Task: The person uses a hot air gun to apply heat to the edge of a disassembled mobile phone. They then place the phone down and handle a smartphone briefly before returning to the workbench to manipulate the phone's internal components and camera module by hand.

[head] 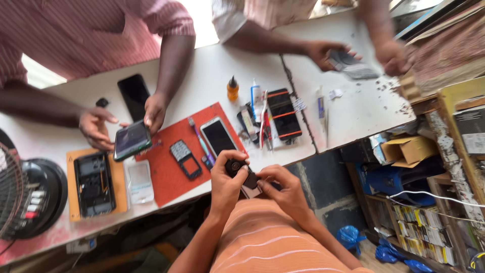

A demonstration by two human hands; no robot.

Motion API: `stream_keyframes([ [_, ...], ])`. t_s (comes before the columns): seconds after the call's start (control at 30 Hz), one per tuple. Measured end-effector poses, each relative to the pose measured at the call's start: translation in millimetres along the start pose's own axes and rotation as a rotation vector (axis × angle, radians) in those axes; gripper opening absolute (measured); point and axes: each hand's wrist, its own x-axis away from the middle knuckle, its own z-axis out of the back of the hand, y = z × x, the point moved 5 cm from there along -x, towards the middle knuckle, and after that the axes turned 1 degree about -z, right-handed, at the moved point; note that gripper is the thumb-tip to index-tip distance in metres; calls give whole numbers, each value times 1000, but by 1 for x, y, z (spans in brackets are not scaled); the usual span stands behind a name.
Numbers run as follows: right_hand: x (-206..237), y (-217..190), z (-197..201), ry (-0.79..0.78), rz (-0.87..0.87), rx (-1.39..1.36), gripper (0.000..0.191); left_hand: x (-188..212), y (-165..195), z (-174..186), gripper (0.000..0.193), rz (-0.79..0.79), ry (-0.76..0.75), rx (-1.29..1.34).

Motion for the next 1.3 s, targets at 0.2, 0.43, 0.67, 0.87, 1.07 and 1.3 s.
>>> stream_keyframes([
  [0.2,-2,-8,2,-36,72,93,26,-2,-6,1,20,85,-4,61],
  [0.43,-9,-15,3,-14,75,153,31,-5,-13,-3,12,112,-20,1],
  [0.67,-17,-29,6,44,154,284,23,0,-14,-7,30,192,-146,146],
  [0.87,-30,-19,3,90,219,301,23,3,-13,-13,35,171,-188,51],
  [1.07,-28,10,1,112,57,-64,26,3,-16,-19,39,239,-230,19],
  [1.3,-20,31,6,19,-324,-368,26,1,-15,-22,48,172,-263,-118],
])
